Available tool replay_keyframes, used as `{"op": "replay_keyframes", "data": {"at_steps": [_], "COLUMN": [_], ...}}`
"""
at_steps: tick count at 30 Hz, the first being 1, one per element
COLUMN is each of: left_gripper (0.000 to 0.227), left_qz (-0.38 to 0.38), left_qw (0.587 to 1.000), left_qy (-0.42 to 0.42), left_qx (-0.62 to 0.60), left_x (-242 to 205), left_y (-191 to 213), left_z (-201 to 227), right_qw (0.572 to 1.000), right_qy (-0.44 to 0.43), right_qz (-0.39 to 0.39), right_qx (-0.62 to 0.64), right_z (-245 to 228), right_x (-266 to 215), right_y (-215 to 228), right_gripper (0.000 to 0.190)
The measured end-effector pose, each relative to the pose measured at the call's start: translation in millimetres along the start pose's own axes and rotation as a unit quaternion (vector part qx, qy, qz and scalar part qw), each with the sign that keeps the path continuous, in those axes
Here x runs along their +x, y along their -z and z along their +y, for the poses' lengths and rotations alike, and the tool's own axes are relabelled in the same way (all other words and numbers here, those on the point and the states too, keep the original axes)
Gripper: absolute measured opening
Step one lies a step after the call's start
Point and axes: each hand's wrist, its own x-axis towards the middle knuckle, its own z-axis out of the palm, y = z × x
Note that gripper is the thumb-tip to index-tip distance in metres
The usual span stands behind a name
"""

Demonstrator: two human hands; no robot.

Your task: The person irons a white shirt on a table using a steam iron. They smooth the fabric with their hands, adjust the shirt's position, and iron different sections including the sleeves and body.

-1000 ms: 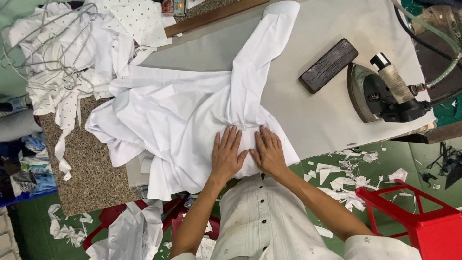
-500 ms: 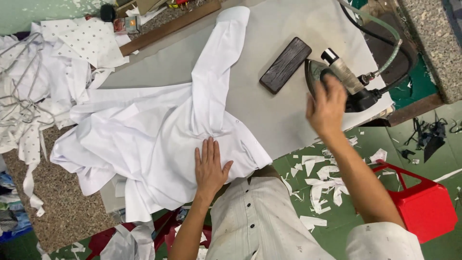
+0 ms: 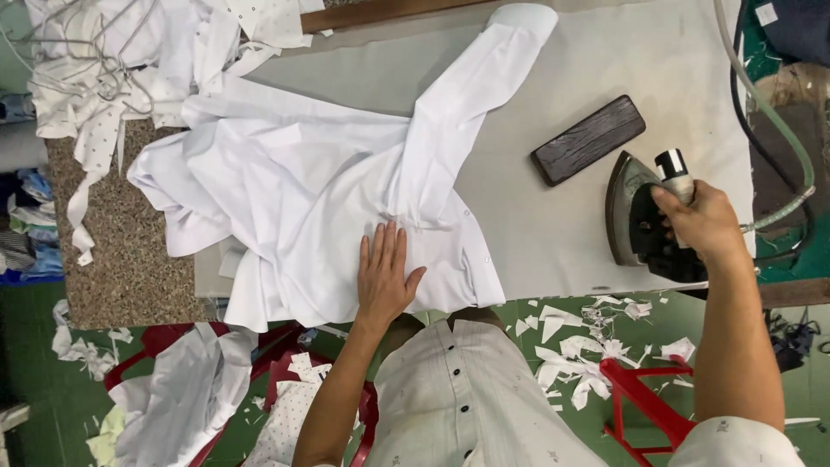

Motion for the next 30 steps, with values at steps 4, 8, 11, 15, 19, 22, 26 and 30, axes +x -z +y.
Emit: {"op": "replay_keyframes", "data": {"at_steps": [4, 8, 11, 15, 19, 22, 26, 30], "left_gripper": [0.072, 0.073, 0.076, 0.078, 0.083, 0.082, 0.105, 0.118], "left_qz": [-0.041, -0.052, -0.049, 0.023, -0.029, 0.014, -0.05, -0.098], "left_qw": [0.999, 0.998, 0.998, 0.995, 0.995, 0.986, 0.978, 0.973], "left_qy": [0.009, 0.011, 0.032, 0.09, 0.028, -0.057, -0.073, -0.073], "left_qx": [0.0, -0.014, -0.02, -0.031, -0.094, -0.156, -0.186, -0.198], "left_x": [-1, -4, -20, -37, -35, -31, -27, -28], "left_y": [-13, -6, 0, 20, 29, 19, 6, -2], "left_z": [-4, -22, -57, -117, -130, -126, -134, -143], "right_qw": [0.999, 0.997, 0.995, 0.989, 0.994, 0.978, 0.975, 0.97], "right_qy": [-0.014, -0.07, -0.067, 0.0, -0.027, 0.048, 0.036, 0.019], "right_qz": [0.002, 0.014, 0.055, 0.104, 0.054, 0.085, 0.018, 0.016], "right_qx": [0.048, -0.002, -0.056, -0.104, -0.088, -0.184, -0.217, -0.241], "right_z": [-17, -56, -78, -117, -182, -185, -219, -219], "right_x": [-34, -100, -164, -251, -295, -290, -279, -265], "right_y": [-10, -25, -45, -89, -159, -214, -245, -269], "right_gripper": [0.029, 0.034, 0.047, 0.069, 0.055, 0.053, 0.052, 0.052]}}
